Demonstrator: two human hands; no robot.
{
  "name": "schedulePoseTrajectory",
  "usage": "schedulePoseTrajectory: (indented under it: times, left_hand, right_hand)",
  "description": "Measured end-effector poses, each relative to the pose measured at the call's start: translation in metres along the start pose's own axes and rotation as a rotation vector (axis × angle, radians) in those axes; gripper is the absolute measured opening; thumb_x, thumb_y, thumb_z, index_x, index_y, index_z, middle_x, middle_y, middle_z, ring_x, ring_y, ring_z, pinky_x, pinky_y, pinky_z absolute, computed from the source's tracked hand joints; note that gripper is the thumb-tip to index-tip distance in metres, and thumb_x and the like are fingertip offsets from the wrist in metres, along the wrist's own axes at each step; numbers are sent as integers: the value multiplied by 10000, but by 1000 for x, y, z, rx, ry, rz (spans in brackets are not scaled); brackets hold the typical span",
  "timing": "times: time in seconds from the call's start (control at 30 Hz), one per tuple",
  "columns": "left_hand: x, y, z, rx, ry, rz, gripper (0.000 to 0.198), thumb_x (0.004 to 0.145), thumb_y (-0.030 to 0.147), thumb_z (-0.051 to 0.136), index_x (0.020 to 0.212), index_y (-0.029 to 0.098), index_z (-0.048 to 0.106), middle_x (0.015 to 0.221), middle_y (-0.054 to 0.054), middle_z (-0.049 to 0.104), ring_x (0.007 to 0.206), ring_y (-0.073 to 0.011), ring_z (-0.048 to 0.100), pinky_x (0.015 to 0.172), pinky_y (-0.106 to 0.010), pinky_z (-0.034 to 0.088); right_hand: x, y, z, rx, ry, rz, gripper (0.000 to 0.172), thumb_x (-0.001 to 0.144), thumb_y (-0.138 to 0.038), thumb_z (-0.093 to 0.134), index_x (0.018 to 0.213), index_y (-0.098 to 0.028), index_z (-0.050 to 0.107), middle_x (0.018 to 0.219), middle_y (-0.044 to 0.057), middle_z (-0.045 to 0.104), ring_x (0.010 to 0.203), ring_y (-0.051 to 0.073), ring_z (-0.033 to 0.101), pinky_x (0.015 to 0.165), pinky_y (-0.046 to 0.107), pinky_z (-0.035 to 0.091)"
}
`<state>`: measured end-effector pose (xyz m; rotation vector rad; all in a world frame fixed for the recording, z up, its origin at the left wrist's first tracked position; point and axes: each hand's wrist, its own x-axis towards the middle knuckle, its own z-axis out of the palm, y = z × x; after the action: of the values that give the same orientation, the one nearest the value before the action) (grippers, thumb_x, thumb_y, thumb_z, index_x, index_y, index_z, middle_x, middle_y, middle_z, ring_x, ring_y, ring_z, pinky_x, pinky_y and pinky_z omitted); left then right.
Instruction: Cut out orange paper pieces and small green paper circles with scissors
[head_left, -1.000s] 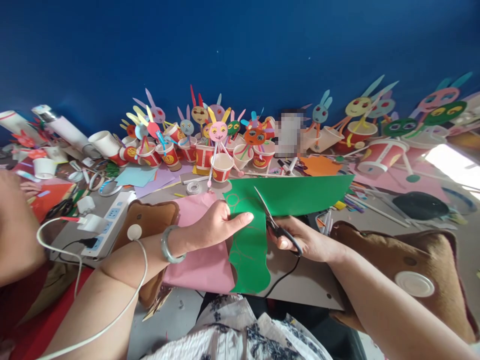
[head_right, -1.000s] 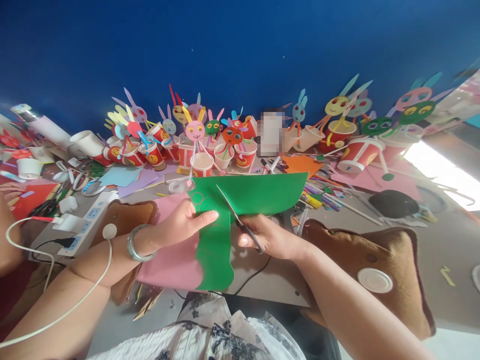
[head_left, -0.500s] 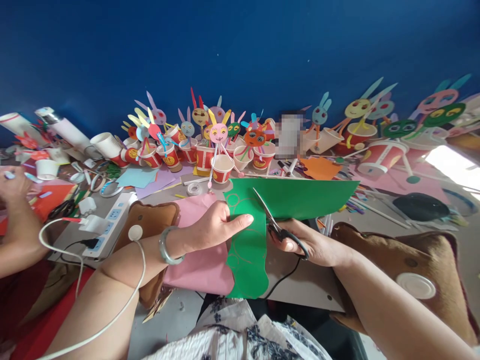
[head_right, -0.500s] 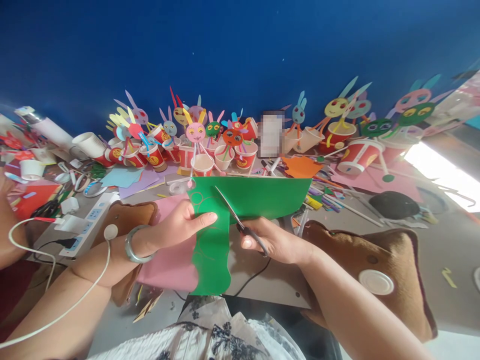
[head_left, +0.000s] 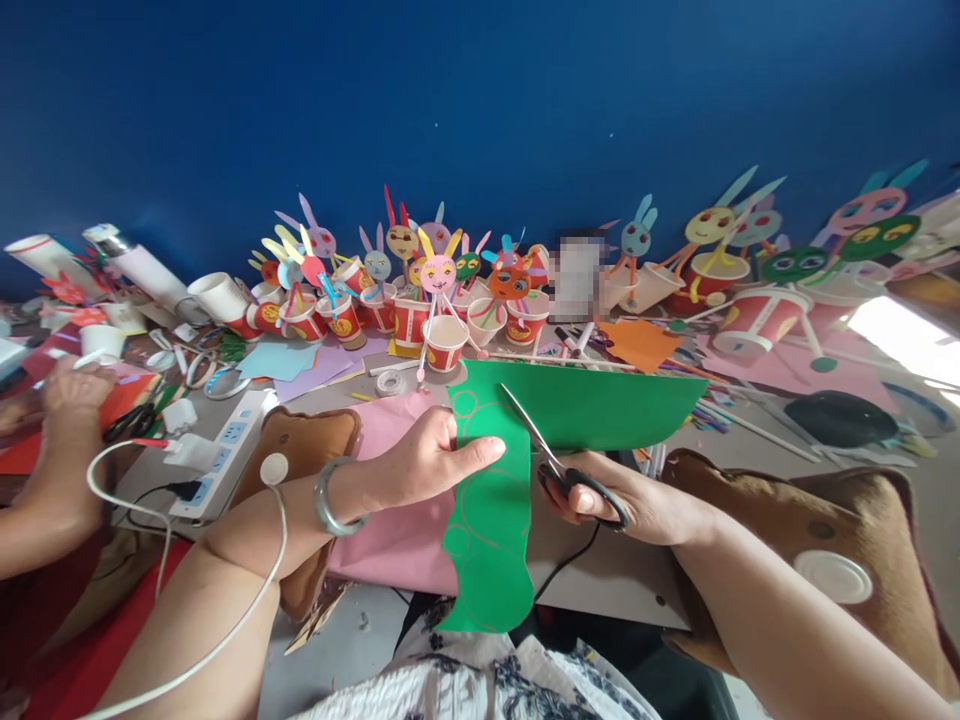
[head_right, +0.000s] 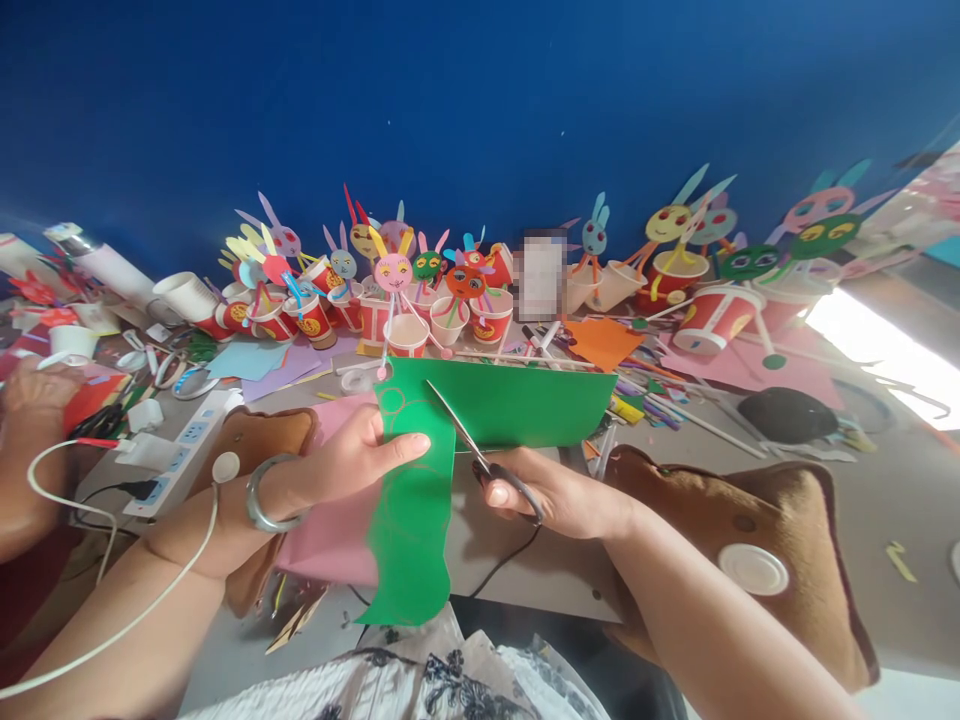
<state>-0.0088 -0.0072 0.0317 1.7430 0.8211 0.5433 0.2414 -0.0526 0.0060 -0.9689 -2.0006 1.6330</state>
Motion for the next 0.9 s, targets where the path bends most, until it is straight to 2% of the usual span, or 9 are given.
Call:
schedulePoseTrajectory:
  times: [0.07, 0.2, 0.37, 0.57, 0.9]
  left_hand:
    - [-1, 0, 0, -2, 12, -5, 449, 869, 427, 587, 621, 198, 291, 620, 51, 254, 591, -77, 245, 513, -228, 229]
    - [-2, -2, 2, -8, -38, -9, 467, 880, 444, 568, 602, 195, 288, 607, 49, 255, 582, -75, 243, 498, -225, 219]
    - [-4, -9, 6, 14, 51, -54, 496, 821, 519, 628, 597, 199, 324, 561, 62, 266, 568, -78, 271, 472, -215, 229]
    - [-6, -14, 10, 8, 55, -77, 477, 815, 518, 633, 618, 197, 341, 575, 65, 286, 568, -75, 288, 480, -215, 237]
    - [-7, -11, 8, 3, 86, -71, 478, 795, 520, 652, 632, 198, 339, 599, 65, 299, 580, -76, 287, 491, -217, 243]
  right_hand:
    - [-1, -1, 0, 13, -21, -4, 662, 847, -806, 419, 738, -160, 514, 679, -4, 469, 621, 122, 394, 564, 260, 336]
    - [-2, -1, -2, 22, -59, -34, 677, 841, -813, 416, 776, -149, 537, 714, 9, 482, 643, 129, 408, 580, 264, 341]
    - [-2, -1, -3, -13, -58, -49, 688, 831, -816, 431, 799, -140, 554, 724, 11, 490, 651, 133, 420, 588, 264, 343]
    - [-1, -3, -3, -50, -29, -69, 665, 844, -797, 440, 781, -146, 554, 700, 2, 485, 622, 120, 404, 550, 244, 336]
    - [-4, -1, -4, -103, -11, -76, 649, 867, -788, 399, 746, -164, 531, 699, 4, 477, 630, 130, 393, 560, 259, 330]
